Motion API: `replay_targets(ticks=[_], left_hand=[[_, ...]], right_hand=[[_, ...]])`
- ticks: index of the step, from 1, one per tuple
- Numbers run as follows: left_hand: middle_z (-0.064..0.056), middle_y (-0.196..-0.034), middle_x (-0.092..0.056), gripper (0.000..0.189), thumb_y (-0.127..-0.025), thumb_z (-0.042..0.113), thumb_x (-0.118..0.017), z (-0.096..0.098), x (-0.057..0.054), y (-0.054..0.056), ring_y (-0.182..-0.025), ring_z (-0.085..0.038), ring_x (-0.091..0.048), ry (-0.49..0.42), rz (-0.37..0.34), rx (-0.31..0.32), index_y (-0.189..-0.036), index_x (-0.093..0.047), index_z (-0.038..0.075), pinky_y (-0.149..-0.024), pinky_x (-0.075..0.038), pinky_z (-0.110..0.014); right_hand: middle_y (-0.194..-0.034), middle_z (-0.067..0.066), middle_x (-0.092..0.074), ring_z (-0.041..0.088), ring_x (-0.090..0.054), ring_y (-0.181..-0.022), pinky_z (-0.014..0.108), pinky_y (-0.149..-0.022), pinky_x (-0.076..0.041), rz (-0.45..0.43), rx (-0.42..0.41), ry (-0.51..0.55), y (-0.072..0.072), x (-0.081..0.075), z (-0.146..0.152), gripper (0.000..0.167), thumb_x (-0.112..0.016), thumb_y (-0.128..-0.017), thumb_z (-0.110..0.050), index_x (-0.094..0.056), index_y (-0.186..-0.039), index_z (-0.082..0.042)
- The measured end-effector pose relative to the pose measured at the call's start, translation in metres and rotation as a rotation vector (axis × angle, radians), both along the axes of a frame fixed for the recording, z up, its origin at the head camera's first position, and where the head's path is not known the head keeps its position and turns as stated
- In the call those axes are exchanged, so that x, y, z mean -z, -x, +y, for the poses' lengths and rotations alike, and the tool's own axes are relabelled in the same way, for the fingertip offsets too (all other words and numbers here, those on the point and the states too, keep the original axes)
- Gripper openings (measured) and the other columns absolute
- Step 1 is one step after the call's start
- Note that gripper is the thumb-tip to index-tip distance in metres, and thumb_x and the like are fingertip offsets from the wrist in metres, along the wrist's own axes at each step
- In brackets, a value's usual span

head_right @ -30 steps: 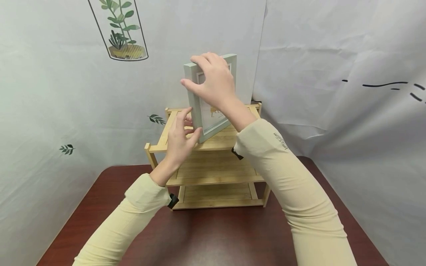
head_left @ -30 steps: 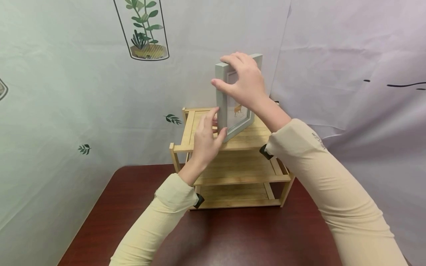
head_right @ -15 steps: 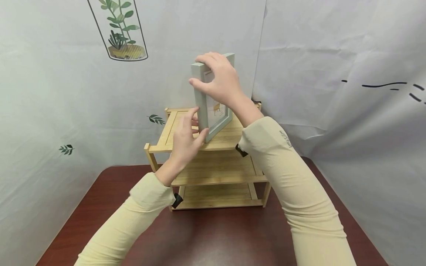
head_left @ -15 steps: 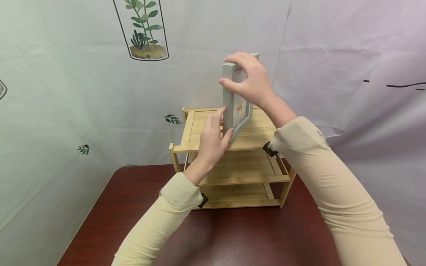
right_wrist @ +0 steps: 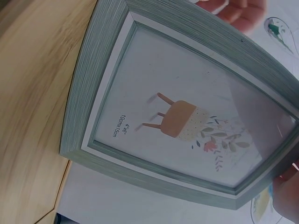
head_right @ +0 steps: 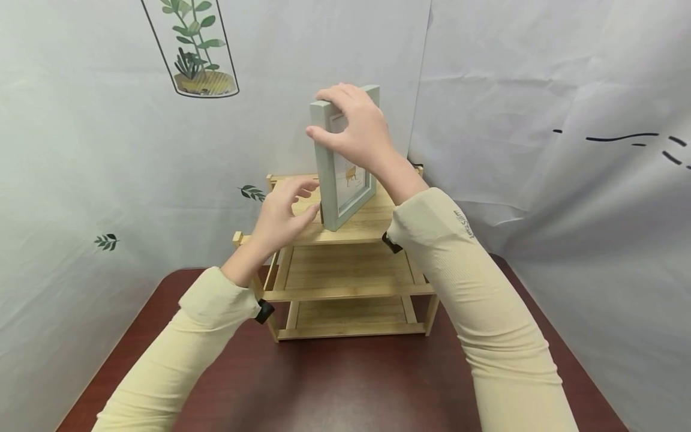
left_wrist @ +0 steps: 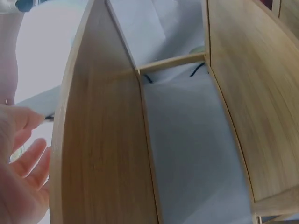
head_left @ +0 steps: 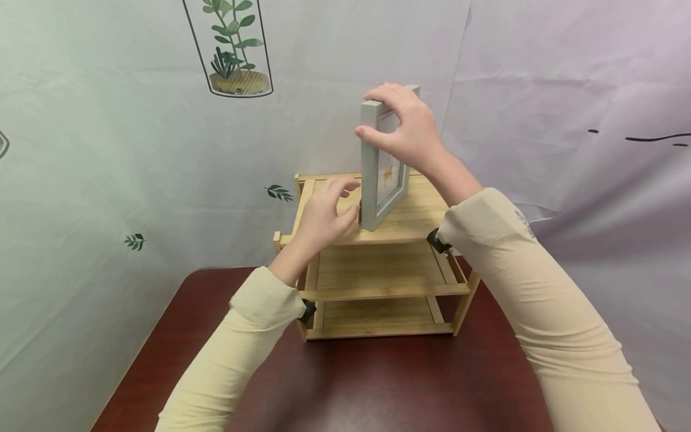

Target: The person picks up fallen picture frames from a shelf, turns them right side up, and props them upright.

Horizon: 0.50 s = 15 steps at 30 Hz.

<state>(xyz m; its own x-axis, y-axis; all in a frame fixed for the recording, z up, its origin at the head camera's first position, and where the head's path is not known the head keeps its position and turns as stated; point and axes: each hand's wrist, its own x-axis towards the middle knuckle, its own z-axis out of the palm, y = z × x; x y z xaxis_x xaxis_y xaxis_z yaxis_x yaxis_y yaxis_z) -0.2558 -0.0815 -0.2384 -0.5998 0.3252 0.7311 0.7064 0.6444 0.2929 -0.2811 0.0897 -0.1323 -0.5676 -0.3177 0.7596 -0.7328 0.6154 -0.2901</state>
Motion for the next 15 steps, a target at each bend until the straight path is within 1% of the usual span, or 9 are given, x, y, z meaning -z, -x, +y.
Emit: replay_targets(ticks=[4,8,15], left_hand=[[-0.007,-0.099,-0.064,0.027,-0.078,0.011,-0.061,-0.003,-0.002,0.005,-0.092,-0.019,-0.058,0.065,-0.054,0.014,-0.105,-0.060,0.006,-0.082,-0.046,-0.031],[-0.006,-0.096,-0.064,0.025,-0.078,0.012,-0.063,-0.005,0.000,0.010,-0.090,-0.018,-0.059,0.085,-0.093,0.032,-0.103,-0.060,0.008,-0.081,-0.046,-0.031],[-0.006,-0.093,-0.064,0.022,-0.079,0.014,-0.063,-0.006,0.003,0.014,-0.086,-0.017,-0.059,0.094,-0.108,0.041,-0.100,-0.061,0.007,-0.079,-0.047,-0.029]], right_hand=[[-0.124,0.002,-0.054,0.014,-0.033,-0.128,0.023,-0.106,-0.020,-0.014,0.007,-0.006,0.000,-0.001,0.001,0.047,-0.064,-0.076,-0.033,-0.056,-0.116,-0.010],[-0.125,0.001,-0.053,0.014,-0.033,-0.129,0.023,-0.106,-0.020,-0.022,0.012,-0.018,0.001,-0.002,0.001,0.048,-0.064,-0.076,-0.034,-0.056,-0.117,-0.011],[-0.125,0.001,-0.053,0.014,-0.033,-0.129,0.023,-0.107,-0.019,-0.019,0.013,-0.023,0.001,-0.002,0.000,0.048,-0.064,-0.076,-0.034,-0.056,-0.118,-0.011]])
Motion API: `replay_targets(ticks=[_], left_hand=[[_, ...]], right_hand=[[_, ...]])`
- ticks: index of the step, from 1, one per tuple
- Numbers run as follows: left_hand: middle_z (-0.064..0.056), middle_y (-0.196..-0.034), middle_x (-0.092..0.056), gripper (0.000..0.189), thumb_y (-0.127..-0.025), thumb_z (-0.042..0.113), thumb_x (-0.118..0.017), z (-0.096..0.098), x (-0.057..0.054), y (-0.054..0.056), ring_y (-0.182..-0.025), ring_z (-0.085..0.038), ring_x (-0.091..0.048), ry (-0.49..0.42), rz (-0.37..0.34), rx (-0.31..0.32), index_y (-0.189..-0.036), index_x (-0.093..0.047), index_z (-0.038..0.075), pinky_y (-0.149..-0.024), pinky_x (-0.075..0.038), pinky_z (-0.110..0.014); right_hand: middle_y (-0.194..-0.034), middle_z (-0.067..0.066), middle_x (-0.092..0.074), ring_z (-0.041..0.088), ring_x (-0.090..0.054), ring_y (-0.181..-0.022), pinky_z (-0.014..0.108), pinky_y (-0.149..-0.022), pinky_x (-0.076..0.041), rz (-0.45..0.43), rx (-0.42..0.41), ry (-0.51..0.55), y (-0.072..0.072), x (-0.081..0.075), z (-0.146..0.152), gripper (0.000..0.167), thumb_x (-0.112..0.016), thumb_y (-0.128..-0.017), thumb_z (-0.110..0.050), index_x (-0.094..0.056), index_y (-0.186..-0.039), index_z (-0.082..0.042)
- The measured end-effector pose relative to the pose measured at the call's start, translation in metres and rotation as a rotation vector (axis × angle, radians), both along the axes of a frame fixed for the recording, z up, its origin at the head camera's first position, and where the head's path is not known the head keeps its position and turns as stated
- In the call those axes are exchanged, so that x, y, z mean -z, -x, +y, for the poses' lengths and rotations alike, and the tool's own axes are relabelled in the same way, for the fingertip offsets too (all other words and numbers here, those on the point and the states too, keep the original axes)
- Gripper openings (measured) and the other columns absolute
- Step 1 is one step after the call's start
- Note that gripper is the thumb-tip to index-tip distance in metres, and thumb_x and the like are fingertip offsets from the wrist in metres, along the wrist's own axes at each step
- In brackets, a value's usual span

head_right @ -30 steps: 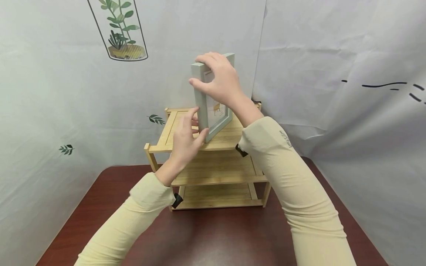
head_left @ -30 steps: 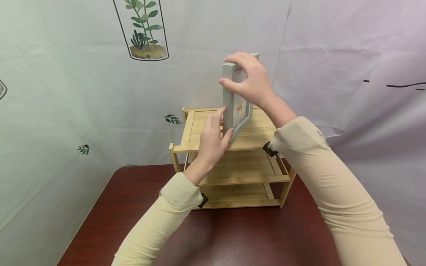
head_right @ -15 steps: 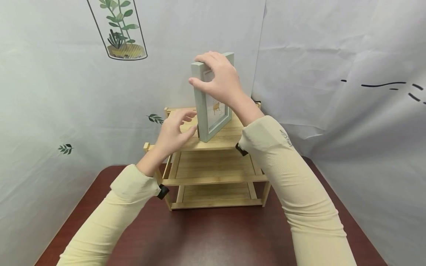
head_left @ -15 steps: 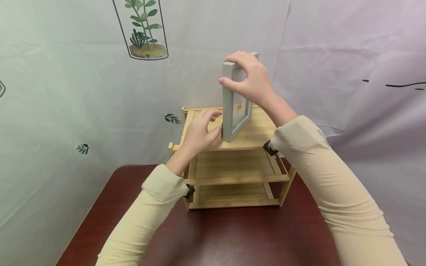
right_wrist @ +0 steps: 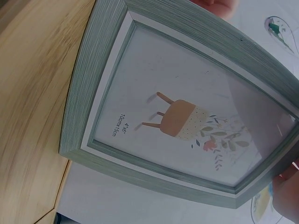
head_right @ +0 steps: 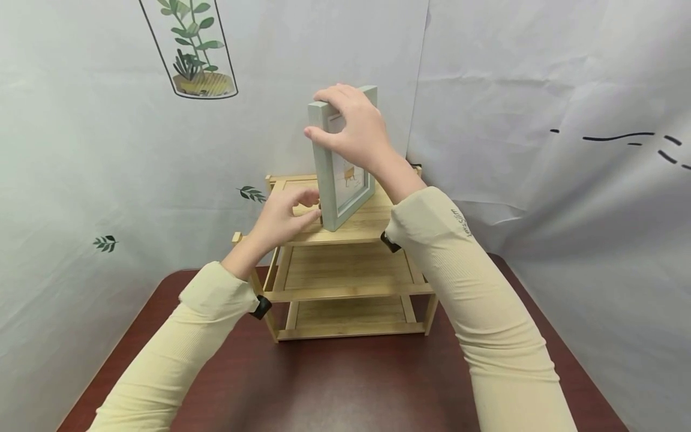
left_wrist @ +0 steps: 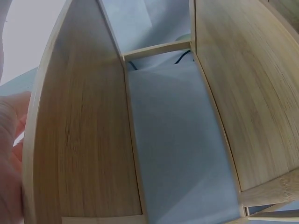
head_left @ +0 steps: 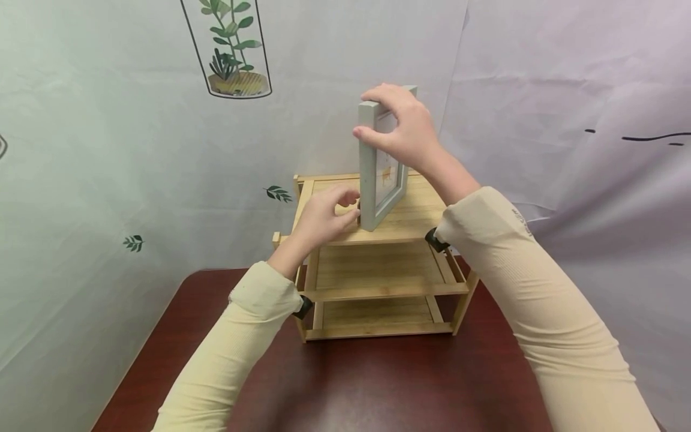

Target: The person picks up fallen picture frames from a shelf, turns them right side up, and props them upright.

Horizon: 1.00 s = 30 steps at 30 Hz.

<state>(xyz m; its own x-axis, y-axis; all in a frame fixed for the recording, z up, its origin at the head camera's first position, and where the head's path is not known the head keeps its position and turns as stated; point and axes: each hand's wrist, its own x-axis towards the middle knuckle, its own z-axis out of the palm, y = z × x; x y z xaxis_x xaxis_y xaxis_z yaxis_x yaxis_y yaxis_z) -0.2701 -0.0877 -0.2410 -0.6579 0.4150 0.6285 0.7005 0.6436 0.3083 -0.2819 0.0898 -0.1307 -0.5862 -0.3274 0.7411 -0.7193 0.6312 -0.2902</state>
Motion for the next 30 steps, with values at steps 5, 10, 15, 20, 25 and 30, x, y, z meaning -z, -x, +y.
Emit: replay_targets(ticks=[5,10,15,20,25,30], left_hand=[[-0.007,-0.095,-0.065,0.021,-0.079,0.014,-0.062,-0.002,-0.001,0.001,-0.086,-0.018,-0.060,0.000,-0.035,-0.021,-0.100,-0.062,0.007,-0.079,-0.047,-0.031],[-0.007,-0.097,-0.066,0.022,-0.081,0.015,-0.059,-0.004,-0.003,0.002,-0.088,-0.019,-0.060,0.012,-0.067,-0.060,-0.101,-0.062,0.007,-0.080,-0.047,-0.032],[-0.006,-0.094,-0.067,0.021,-0.083,0.016,-0.057,-0.008,-0.005,0.004,-0.088,-0.018,-0.061,0.015,-0.085,-0.120,-0.102,-0.061,0.008,-0.079,-0.046,-0.035],[-0.007,-0.092,-0.067,0.021,-0.084,0.015,-0.055,-0.012,-0.007,0.008,-0.086,-0.019,-0.062,-0.001,-0.084,-0.180,-0.103,-0.062,0.008,-0.080,-0.045,-0.037],[-0.006,-0.094,-0.067,0.019,-0.085,0.016,-0.054,-0.015,-0.009,0.013,-0.086,-0.019,-0.062,-0.024,-0.081,-0.235,-0.100,-0.063,0.010,-0.075,-0.046,-0.036],[-0.005,-0.093,-0.068,0.018,-0.085,0.015,-0.054,-0.018,-0.012,0.020,-0.085,-0.020,-0.063,-0.057,-0.074,-0.286,-0.098,-0.064,0.011,-0.082,-0.045,-0.037]], right_hand=[[-0.126,0.000,-0.052,0.012,-0.032,-0.129,0.022,-0.107,-0.019,-0.012,0.003,-0.003,-0.001,0.000,0.000,0.048,-0.064,-0.076,-0.035,-0.055,-0.118,-0.012],[-0.127,-0.001,-0.050,0.010,-0.034,-0.126,0.026,-0.105,-0.023,-0.022,0.008,-0.004,-0.001,0.000,-0.001,0.049,-0.063,-0.076,-0.036,-0.055,-0.118,-0.014],[-0.123,0.003,-0.045,0.014,-0.043,-0.112,0.030,-0.096,-0.033,-0.011,-0.001,0.030,-0.001,0.001,-0.002,0.048,-0.065,-0.074,-0.036,-0.057,-0.116,-0.014],[-0.118,0.005,-0.042,0.015,-0.043,-0.105,0.030,-0.092,-0.035,-0.018,-0.001,0.038,-0.001,0.002,-0.003,0.048,-0.066,-0.073,-0.035,-0.057,-0.116,-0.015],[-0.117,0.007,-0.044,0.017,-0.043,-0.105,0.032,-0.092,-0.035,-0.025,0.008,0.007,-0.001,-0.001,-0.005,0.051,-0.065,-0.074,-0.036,-0.055,-0.119,-0.014],[-0.118,0.006,-0.047,0.017,-0.046,-0.106,0.031,-0.093,-0.036,-0.009,0.052,-0.050,0.001,-0.004,-0.011,0.053,-0.065,-0.074,-0.039,-0.054,-0.120,-0.014]])
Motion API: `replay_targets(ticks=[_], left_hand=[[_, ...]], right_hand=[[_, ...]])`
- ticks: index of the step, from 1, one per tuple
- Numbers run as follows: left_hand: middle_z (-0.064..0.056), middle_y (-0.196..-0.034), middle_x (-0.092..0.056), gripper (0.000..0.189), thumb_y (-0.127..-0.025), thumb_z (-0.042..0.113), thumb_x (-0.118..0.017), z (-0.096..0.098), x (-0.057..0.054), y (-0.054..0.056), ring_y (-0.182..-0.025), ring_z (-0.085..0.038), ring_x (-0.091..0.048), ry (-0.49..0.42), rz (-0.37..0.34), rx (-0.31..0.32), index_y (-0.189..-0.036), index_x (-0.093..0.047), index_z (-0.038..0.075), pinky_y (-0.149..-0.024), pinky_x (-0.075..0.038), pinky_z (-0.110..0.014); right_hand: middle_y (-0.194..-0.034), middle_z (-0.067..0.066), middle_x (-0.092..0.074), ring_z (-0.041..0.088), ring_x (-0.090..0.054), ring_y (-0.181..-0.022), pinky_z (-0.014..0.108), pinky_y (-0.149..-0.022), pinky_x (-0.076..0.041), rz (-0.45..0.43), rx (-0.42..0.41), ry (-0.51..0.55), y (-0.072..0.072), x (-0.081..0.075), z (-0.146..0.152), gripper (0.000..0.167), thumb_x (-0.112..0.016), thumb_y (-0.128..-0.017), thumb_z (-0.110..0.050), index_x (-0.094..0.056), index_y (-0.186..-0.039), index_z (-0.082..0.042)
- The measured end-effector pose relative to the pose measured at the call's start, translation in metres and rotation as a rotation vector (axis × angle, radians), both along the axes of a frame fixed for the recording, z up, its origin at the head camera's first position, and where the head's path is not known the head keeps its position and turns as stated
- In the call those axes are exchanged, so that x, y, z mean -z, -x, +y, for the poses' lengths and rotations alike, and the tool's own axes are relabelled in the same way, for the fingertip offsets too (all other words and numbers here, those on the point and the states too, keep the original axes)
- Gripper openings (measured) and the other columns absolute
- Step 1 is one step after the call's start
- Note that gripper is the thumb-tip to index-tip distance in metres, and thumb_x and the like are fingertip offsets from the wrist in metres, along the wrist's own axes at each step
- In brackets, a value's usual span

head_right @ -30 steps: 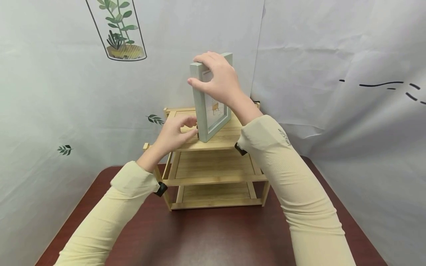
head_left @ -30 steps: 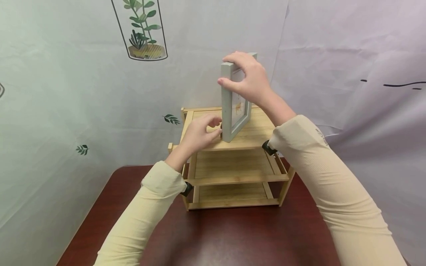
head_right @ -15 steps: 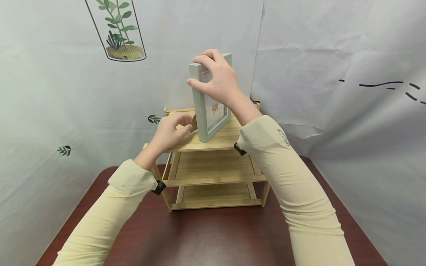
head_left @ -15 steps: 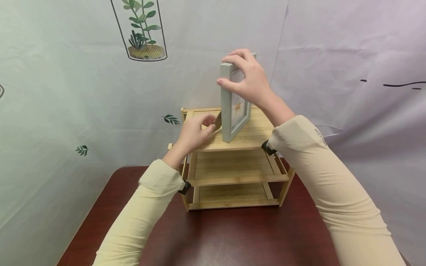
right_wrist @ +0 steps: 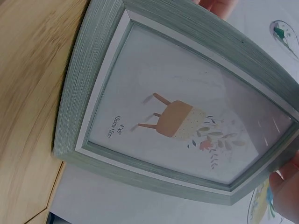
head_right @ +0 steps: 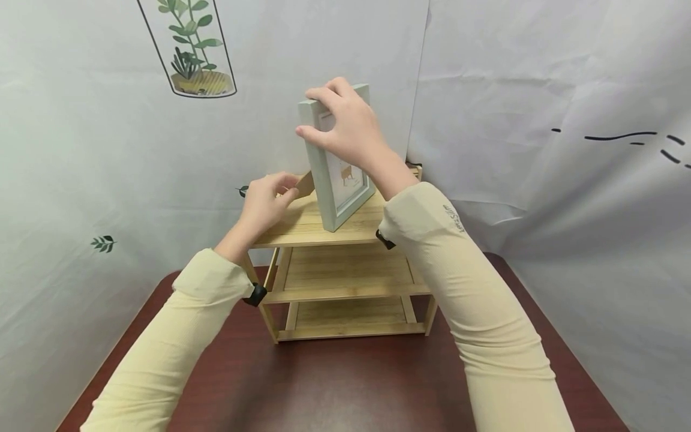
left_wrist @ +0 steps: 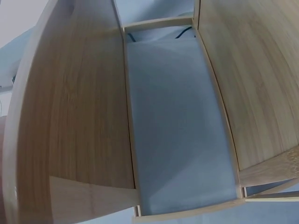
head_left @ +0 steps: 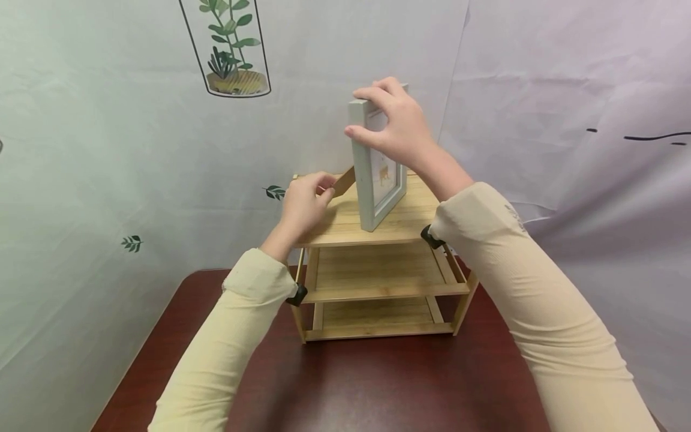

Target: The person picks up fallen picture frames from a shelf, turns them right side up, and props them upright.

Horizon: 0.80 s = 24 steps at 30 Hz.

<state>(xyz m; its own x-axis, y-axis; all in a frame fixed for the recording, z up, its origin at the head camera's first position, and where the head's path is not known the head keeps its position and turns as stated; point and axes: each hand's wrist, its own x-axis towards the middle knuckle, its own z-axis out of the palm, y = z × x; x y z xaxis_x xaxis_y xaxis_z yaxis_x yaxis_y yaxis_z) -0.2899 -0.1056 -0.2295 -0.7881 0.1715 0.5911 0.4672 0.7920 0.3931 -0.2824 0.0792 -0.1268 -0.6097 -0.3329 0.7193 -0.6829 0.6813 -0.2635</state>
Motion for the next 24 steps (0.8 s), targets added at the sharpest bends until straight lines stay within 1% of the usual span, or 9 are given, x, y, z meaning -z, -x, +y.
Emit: replay_targets(ticks=[1,5,6,8,13,19,21,24], left_hand=[[-0.006,-0.093,-0.068,0.017,-0.084,0.014,-0.054,-0.001,0.000,0.002,-0.084,-0.020,-0.063,-0.005,0.003,-0.010,-0.098,-0.064,0.010,-0.086,-0.043,-0.038],[-0.005,-0.093,-0.068,0.017,-0.084,0.013,-0.054,-0.003,-0.001,0.007,-0.084,-0.021,-0.063,-0.024,-0.004,-0.052,-0.097,-0.065,0.010,-0.088,-0.041,-0.038],[-0.005,-0.093,-0.067,0.017,-0.084,0.013,-0.054,-0.004,-0.002,0.008,-0.085,-0.020,-0.062,-0.033,-0.014,-0.064,-0.096,-0.065,0.010,-0.087,-0.042,-0.037],[-0.004,-0.093,-0.067,0.017,-0.084,0.014,-0.053,-0.005,-0.002,0.010,-0.085,-0.020,-0.062,-0.046,-0.033,-0.089,-0.096,-0.065,0.011,-0.078,-0.045,-0.035],[-0.001,-0.094,-0.067,0.017,-0.084,0.016,-0.053,-0.007,-0.002,0.012,-0.087,-0.017,-0.062,-0.066,-0.080,-0.143,-0.095,-0.065,0.015,-0.076,-0.045,-0.034],[0.002,-0.095,-0.066,0.017,-0.083,0.019,-0.054,-0.007,-0.003,0.013,-0.088,-0.018,-0.060,-0.053,-0.142,-0.196,-0.096,-0.064,0.018,-0.073,-0.045,-0.036],[0.002,-0.095,-0.067,0.017,-0.083,0.019,-0.054,-0.008,-0.003,0.013,-0.091,-0.018,-0.060,-0.040,-0.158,-0.206,-0.096,-0.064,0.018,-0.074,-0.045,-0.037],[0.002,-0.096,-0.067,0.016,-0.084,0.019,-0.053,-0.008,-0.002,0.014,-0.103,-0.019,-0.057,-0.027,-0.192,-0.213,-0.096,-0.064,0.018,-0.077,-0.045,-0.038]], right_hand=[[-0.119,0.005,-0.048,0.016,-0.046,-0.107,0.031,-0.093,-0.036,-0.001,0.009,-0.012,0.000,0.000,-0.001,0.054,-0.065,-0.075,-0.040,-0.054,-0.120,-0.014],[-0.123,0.003,-0.049,0.014,-0.046,-0.110,0.030,-0.095,-0.035,-0.009,0.034,-0.062,0.002,-0.002,-0.008,0.054,-0.062,-0.077,-0.043,-0.052,-0.121,-0.014],[-0.123,0.003,-0.050,0.014,-0.046,-0.110,0.030,-0.096,-0.035,-0.009,0.033,-0.072,0.003,-0.002,-0.010,0.054,-0.062,-0.077,-0.043,-0.051,-0.121,-0.013],[-0.123,0.003,-0.050,0.014,-0.045,-0.111,0.029,-0.096,-0.035,-0.015,0.035,-0.093,0.003,-0.003,-0.014,0.055,-0.061,-0.078,-0.043,-0.050,-0.121,-0.012],[-0.126,0.002,-0.048,0.013,-0.044,-0.113,0.027,-0.097,-0.034,-0.069,0.036,-0.122,0.005,-0.006,-0.022,0.056,-0.059,-0.079,-0.043,-0.047,-0.123,-0.011],[-0.128,-0.001,-0.046,0.013,-0.045,-0.110,0.028,-0.094,-0.035,-0.149,0.028,-0.154,0.008,-0.010,-0.030,0.055,-0.058,-0.080,-0.043,-0.045,-0.125,-0.014],[-0.127,-0.001,-0.047,0.013,-0.046,-0.109,0.028,-0.094,-0.036,-0.170,0.019,-0.162,0.010,-0.010,-0.032,0.055,-0.058,-0.080,-0.042,-0.044,-0.125,-0.015],[-0.125,0.000,-0.048,0.012,-0.046,-0.108,0.027,-0.094,-0.036,-0.202,-0.004,-0.167,0.013,-0.010,-0.037,0.054,-0.058,-0.080,-0.040,-0.043,-0.126,-0.015]])
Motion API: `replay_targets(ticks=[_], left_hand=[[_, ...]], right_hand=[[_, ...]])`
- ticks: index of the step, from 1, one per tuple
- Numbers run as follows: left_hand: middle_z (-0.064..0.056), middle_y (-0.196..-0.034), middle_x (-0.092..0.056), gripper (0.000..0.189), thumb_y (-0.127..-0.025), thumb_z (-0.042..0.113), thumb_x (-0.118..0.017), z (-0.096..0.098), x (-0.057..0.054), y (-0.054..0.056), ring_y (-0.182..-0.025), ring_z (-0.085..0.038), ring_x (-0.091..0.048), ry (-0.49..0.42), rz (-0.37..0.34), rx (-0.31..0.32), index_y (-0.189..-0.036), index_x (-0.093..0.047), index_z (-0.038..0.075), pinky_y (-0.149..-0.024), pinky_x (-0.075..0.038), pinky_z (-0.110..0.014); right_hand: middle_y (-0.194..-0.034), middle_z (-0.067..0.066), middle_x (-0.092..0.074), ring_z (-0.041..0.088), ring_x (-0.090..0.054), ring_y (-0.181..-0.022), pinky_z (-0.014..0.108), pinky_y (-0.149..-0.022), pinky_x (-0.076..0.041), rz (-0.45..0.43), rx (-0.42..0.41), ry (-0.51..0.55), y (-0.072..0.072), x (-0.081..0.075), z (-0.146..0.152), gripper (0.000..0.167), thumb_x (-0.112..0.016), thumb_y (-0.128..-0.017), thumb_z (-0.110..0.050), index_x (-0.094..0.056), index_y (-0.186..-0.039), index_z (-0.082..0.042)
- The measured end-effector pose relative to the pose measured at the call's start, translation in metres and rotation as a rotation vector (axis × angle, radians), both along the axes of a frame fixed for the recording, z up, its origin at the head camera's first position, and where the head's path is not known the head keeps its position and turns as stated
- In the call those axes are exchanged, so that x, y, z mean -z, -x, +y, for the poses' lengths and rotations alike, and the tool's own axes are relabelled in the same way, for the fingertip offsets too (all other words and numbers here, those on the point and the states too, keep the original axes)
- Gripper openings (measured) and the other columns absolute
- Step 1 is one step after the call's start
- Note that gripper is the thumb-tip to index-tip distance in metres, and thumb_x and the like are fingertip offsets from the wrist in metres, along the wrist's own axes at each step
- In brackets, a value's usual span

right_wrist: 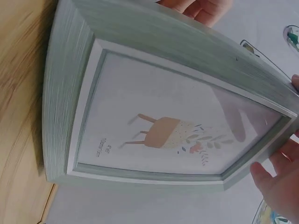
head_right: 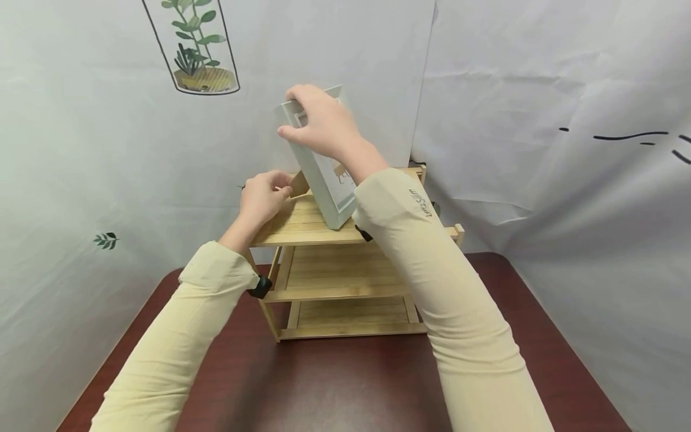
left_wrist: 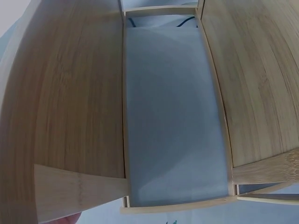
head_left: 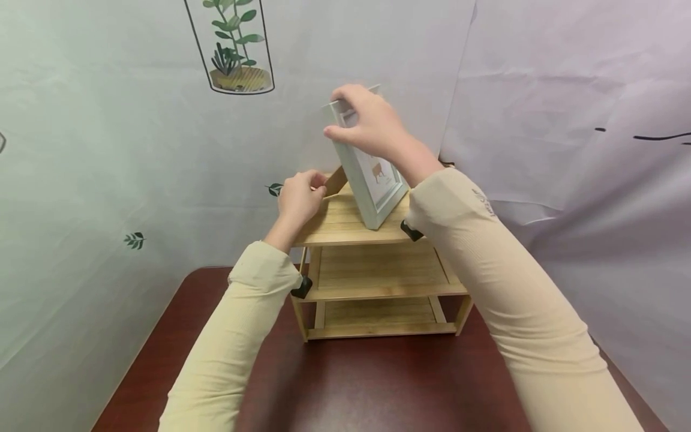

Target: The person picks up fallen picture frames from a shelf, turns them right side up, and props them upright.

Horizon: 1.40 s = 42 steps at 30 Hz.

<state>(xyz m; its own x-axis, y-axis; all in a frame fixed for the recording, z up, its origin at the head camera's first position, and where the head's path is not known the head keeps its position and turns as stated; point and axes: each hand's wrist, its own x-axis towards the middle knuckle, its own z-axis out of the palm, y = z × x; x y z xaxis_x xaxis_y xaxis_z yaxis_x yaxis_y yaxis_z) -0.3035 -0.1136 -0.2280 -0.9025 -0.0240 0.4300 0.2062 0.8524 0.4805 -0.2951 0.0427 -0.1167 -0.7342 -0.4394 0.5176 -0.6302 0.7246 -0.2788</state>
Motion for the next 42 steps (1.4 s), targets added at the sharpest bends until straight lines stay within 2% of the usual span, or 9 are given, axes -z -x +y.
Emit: replay_targets(ticks=[4,18,23,25,27,30,34,38,42], left_hand=[[0.003,-0.097,-0.066,0.016,-0.084,0.019,-0.053,0.000,0.001,0.000,-0.111,-0.021,-0.053,0.010,-0.035,-0.008,-0.097,-0.063,0.019,-0.077,-0.045,-0.040],[0.002,-0.100,-0.066,0.017,-0.084,0.020,-0.053,-0.002,0.001,0.000,-0.108,-0.022,-0.054,0.011,-0.045,-0.020,-0.098,-0.063,0.018,-0.079,-0.044,-0.040],[0.001,-0.103,-0.066,0.022,-0.084,0.021,-0.054,-0.003,0.000,-0.003,-0.108,-0.020,-0.054,-0.016,-0.066,0.004,-0.105,-0.060,0.018,-0.082,-0.044,-0.040],[0.000,-0.105,-0.065,0.026,-0.083,0.021,-0.055,-0.003,-0.001,-0.005,-0.107,-0.019,-0.055,-0.032,-0.069,0.016,-0.108,-0.058,0.017,-0.084,-0.043,-0.039],[-0.001,-0.107,-0.064,0.029,-0.083,0.021,-0.056,-0.003,-0.001,-0.008,-0.102,-0.019,-0.058,-0.057,-0.065,0.029,-0.112,-0.057,0.016,-0.084,-0.043,-0.038],[-0.003,-0.110,-0.062,0.034,-0.084,0.022,-0.055,-0.004,-0.001,-0.013,-0.101,-0.020,-0.058,-0.115,-0.028,0.053,-0.117,-0.053,0.016,-0.084,-0.043,-0.038],[-0.005,-0.113,-0.059,0.045,-0.084,0.026,-0.054,0.000,0.000,-0.025,-0.098,-0.020,-0.058,-0.257,0.068,0.086,-0.126,-0.044,0.016,-0.081,-0.046,-0.036],[-0.006,-0.116,-0.056,0.057,-0.084,0.030,-0.054,0.011,0.004,-0.039,-0.096,-0.019,-0.059,-0.412,0.189,0.139,-0.135,-0.030,0.018,-0.079,-0.047,-0.035],[-0.007,-0.119,-0.051,0.068,-0.084,0.033,-0.054,0.027,0.009,-0.050,-0.091,-0.020,-0.059,-0.492,0.286,0.215,-0.140,-0.017,0.020,-0.076,-0.048,-0.032]], right_hand=[[-0.121,-0.001,-0.050,0.011,-0.046,-0.108,0.025,-0.094,-0.035,-0.034,-0.023,-0.002,0.004,0.001,-0.004,0.052,-0.058,-0.081,-0.038,-0.044,-0.125,-0.015],[-0.126,-0.001,-0.046,0.011,-0.044,-0.110,0.024,-0.095,-0.034,-0.015,-0.039,-0.012,0.004,0.003,-0.008,0.051,-0.057,-0.083,-0.036,-0.043,-0.127,-0.015],[-0.143,-0.001,-0.029,0.009,-0.025,-0.131,0.025,-0.109,-0.017,-0.016,-0.046,0.003,-0.001,0.004,-0.004,0.062,-0.057,-0.083,-0.039,-0.033,-0.136,-0.018],[-0.146,-0.005,-0.021,0.006,-0.015,-0.134,0.025,-0.110,-0.010,-0.032,-0.043,0.044,-0.002,0.004,0.001,0.067,-0.056,-0.082,-0.043,-0.027,-0.139,-0.021],[-0.147,-0.008,-0.018,0.003,-0.013,-0.134,0.025,-0.110,-0.009,-0.050,-0.034,0.104,-0.002,0.004,0.008,0.071,-0.056,-0.081,-0.046,-0.023,-0.140,-0.024],[-0.146,-0.012,-0.018,0.000,-0.014,-0.133,0.025,-0.110,-0.012,-0.089,-0.007,0.204,0.000,0.006,0.022,0.072,-0.053,-0.081,-0.049,-0.020,-0.140,-0.026],[-0.148,-0.008,-0.015,0.004,-0.012,-0.134,0.028,-0.110,-0.012,-0.157,0.025,0.288,0.006,0.014,0.042,0.072,-0.047,-0.084,-0.050,-0.017,-0.142,-0.020],[-0.149,0.001,-0.009,0.011,-0.007,-0.136,0.032,-0.111,-0.008,-0.225,0.064,0.267,0.013,0.025,0.056,0.075,-0.040,-0.086,-0.052,-0.010,-0.143,-0.013],[-0.149,0.007,-0.003,0.020,-0.005,-0.137,0.039,-0.111,-0.007,-0.318,0.081,0.226,0.018,0.036,0.065,0.080,-0.035,-0.086,-0.056,-0.002,-0.143,-0.010]])
